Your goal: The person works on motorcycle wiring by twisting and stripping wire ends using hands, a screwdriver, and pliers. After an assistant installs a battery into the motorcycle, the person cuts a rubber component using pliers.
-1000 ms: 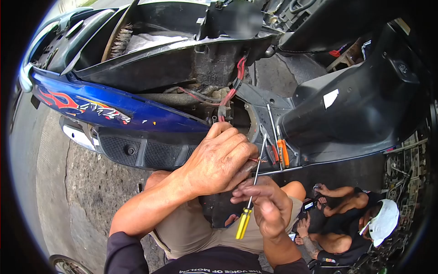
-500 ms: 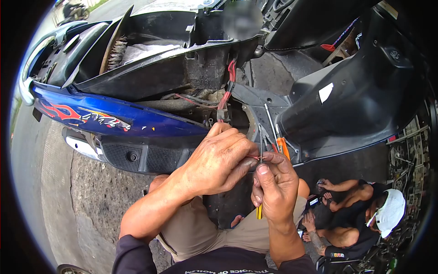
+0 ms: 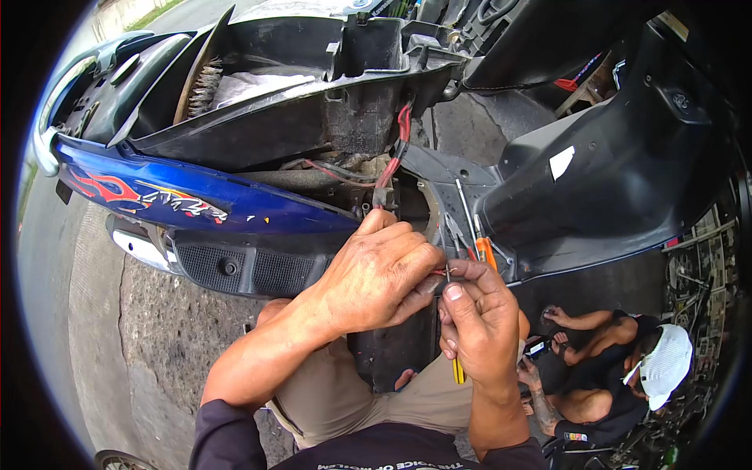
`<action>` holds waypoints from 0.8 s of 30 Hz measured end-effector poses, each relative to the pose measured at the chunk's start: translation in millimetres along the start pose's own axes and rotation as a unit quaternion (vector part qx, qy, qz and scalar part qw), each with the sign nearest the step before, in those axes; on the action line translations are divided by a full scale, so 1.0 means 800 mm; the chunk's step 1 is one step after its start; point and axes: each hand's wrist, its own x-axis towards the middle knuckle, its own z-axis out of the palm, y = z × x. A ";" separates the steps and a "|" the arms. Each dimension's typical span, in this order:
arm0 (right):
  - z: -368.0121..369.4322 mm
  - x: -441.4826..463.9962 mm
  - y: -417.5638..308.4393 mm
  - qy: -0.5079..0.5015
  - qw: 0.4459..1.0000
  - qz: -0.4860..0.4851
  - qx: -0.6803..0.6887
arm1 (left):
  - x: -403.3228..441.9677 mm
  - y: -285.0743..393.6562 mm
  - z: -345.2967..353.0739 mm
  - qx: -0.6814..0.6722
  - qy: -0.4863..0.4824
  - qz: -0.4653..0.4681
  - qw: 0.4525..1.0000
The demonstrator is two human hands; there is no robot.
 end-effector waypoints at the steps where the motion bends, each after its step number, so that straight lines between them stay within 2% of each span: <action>1: 0.000 0.000 -0.006 0.002 1.000 0.011 0.010 | 0.000 0.000 0.000 0.006 0.001 0.003 1.000; 6: -0.004 0.003 -0.011 -0.015 0.999 0.002 0.036 | 0.000 -0.002 0.001 -0.016 0.007 0.007 1.000; 9: -0.011 0.009 -0.001 -0.031 0.999 -0.015 -0.002 | 0.001 -0.003 0.001 -0.021 0.013 0.006 1.000; 11: -0.013 0.013 0.003 -0.031 0.996 -0.066 -0.055 | 0.003 -0.002 0.001 -0.022 0.017 0.007 1.000; 15: -0.012 0.013 -0.003 -0.020 0.998 -0.058 -0.014 | 0.002 -0.001 -0.002 -0.039 0.005 -0.008 0.999; 17: -0.016 0.016 -0.002 -0.055 0.997 -0.051 0.007 | 0.002 -0.001 -0.003 -0.041 0.000 -0.007 0.999; 24: -0.019 0.015 -0.006 -0.066 0.996 -0.059 0.010 | 0.007 0.003 -0.007 -0.069 -0.018 -0.023 0.997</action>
